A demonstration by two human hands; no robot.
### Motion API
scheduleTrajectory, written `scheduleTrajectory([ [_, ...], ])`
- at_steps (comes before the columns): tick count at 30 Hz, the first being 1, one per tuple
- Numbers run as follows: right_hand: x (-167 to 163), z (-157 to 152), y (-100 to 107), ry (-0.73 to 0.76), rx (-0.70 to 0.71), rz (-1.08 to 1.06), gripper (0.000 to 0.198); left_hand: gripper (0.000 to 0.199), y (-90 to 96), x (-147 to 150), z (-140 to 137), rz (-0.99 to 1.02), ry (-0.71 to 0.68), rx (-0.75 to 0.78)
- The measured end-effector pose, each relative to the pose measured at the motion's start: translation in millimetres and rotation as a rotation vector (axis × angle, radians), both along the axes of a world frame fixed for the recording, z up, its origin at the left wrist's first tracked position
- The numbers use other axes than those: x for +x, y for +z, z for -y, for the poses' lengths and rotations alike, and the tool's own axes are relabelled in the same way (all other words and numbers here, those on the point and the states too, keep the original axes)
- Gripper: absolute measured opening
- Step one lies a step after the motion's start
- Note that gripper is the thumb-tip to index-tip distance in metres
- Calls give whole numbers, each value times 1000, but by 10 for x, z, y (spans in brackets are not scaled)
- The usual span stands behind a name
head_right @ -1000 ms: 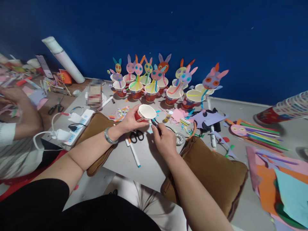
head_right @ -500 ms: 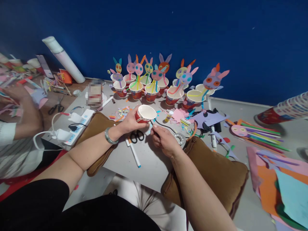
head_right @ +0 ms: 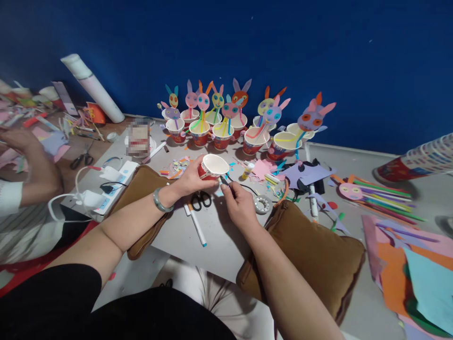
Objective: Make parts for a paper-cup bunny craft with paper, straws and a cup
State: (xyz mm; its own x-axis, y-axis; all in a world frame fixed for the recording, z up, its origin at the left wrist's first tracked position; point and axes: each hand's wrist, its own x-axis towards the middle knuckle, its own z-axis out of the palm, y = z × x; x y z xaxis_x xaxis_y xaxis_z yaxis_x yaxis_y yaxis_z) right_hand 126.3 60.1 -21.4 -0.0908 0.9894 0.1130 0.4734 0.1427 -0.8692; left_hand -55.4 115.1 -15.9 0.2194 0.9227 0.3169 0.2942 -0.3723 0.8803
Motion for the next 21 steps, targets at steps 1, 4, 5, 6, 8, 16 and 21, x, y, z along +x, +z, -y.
scheduleTrajectory([
  [1, -2, -9, 11, 48, -106, -126, 41, 57, 6, 1, 3, -5, 5, 3],
  [4, 2, -25, 47, 177, -477, -492, 44, 60, 22, 2, 17, -27, 25, 7],
  [5, 6, -28, 56, 209, -569, -581, 43, 61, 25, 2, 21, -36, 27, 5],
  [6, 12, -30, 63, 233, -631, -637, 43, 61, 27, 2, 24, -44, 26, 4],
  [8, 21, -34, 67, 228, -625, -626, 43, 62, 22, 0, 24, -53, 20, 6],
  [16, 8, 15, 9, -132, 157, 252, 33, 60, -33, 0, -6, -27, 11, 16],
  [21, 1, -12, 16, 46, -109, -86, 40, 56, 13, -2, 9, -44, 7, 18],
])
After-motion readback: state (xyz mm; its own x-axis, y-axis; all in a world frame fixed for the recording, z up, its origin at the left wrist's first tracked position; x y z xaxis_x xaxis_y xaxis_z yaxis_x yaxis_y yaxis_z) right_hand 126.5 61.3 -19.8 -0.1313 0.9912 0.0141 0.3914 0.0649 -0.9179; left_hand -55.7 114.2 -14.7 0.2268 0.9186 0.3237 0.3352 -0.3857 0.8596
